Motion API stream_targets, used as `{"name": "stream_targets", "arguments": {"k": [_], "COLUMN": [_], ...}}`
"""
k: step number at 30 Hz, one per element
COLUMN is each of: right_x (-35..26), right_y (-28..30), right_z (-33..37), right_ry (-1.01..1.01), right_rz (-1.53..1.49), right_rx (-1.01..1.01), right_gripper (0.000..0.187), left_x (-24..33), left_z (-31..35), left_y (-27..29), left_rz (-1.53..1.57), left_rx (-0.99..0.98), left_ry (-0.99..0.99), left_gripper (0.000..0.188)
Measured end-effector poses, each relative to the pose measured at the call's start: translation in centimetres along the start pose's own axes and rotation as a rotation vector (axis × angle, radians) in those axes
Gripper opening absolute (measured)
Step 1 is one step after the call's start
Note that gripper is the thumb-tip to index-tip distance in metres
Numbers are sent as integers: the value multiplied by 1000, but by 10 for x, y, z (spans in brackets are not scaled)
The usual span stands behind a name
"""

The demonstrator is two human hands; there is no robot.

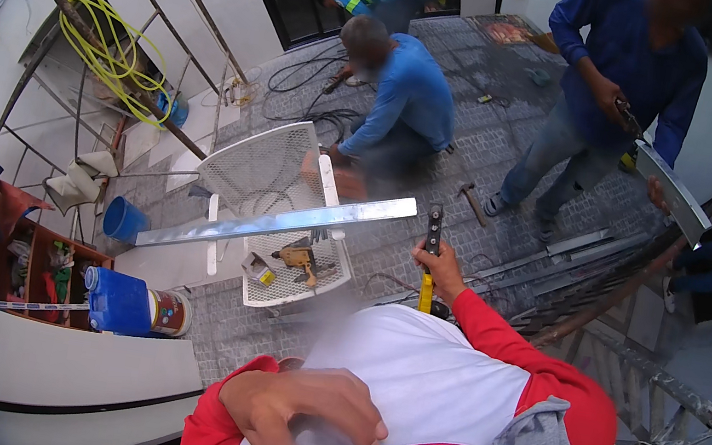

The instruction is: The person uses a drill and a rivet gun to attach a curved metal bar to a white mesh chair frame. They repeatedly switch between tools, drill holes, and insert rivets to secure the bar. Other workers are visible in the background.

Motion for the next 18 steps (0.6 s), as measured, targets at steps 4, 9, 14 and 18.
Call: {"name": "stream_targets", "arguments": {"k": [4,9,14,18], "right_x": [2,1,2,6], "right_y": [6,5,-1,-12], "right_z": [-2,-10,-19,-21], "right_ry": [-9,-46,-56,-93], "right_rz": [-13,-26,-1,0], "right_rx": [39,18,0,-81], "right_gripper": [14,14,14,15], "left_x": [6,5,20,20], "left_z": [16,16,-9,-27], "left_y": [-11,-11,8,13], "left_rz": [-72,8,49,-38], "left_rx": [-101,-185,-136,-273], "left_ry": [-123,-37,-349,81], "left_gripper": [78,49,20,34]}}
Point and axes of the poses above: each hand's wrist, its own z-axis away from the middle knuckle, its own y-axis out of the back of the hand, x = y × z, the point moved 9 cm from there along -z, towards the middle knuckle, and after that the axes turned 1 degree about z, right-handed, at the moved point
